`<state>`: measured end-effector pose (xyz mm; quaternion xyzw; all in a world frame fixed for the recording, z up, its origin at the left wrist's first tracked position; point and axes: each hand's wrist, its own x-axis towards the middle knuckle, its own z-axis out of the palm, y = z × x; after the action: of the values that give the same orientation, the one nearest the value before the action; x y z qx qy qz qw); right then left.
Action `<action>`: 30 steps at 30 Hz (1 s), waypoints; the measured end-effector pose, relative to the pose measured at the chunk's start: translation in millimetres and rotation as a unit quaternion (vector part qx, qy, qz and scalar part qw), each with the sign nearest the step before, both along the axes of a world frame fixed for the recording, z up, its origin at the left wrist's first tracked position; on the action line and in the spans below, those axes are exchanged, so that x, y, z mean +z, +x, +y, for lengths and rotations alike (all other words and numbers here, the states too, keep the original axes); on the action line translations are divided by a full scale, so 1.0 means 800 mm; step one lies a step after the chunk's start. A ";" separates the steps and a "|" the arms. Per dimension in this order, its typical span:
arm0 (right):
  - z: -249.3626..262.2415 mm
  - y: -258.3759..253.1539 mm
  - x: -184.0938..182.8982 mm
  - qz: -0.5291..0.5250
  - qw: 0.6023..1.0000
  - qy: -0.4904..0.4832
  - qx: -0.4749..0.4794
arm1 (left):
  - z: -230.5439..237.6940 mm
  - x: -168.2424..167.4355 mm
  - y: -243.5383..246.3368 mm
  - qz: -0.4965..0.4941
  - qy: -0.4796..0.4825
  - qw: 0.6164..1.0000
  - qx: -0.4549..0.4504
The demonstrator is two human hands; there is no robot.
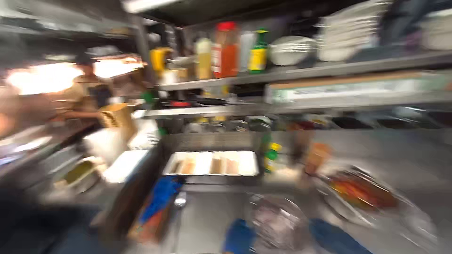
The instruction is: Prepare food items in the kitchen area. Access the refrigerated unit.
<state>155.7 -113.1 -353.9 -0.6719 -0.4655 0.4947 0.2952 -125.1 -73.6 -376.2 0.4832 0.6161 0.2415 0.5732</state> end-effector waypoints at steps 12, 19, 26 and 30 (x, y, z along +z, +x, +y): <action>0.050 0.329 -0.042 -0.187 0.958 0.101 -0.191 | -0.037 0.007 0.058 -0.063 -0.019 0.987 0.146; 0.077 0.286 -0.061 0.093 0.949 0.100 -0.285 | -0.059 0.023 0.113 -0.047 -0.042 0.962 0.265; 0.048 0.206 -0.047 0.273 0.875 0.038 -0.398 | -0.069 -0.002 0.122 -0.069 -0.017 0.938 0.339; 0.080 0.182 -0.041 0.306 0.854 0.035 -0.418 | -0.061 0.002 0.128 -0.062 -0.020 0.935 0.349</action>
<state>301.5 -49.4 -386.4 -0.6067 -0.0439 0.4888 0.6253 -22.6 -122.5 -374.3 0.2107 0.7136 0.4437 0.4995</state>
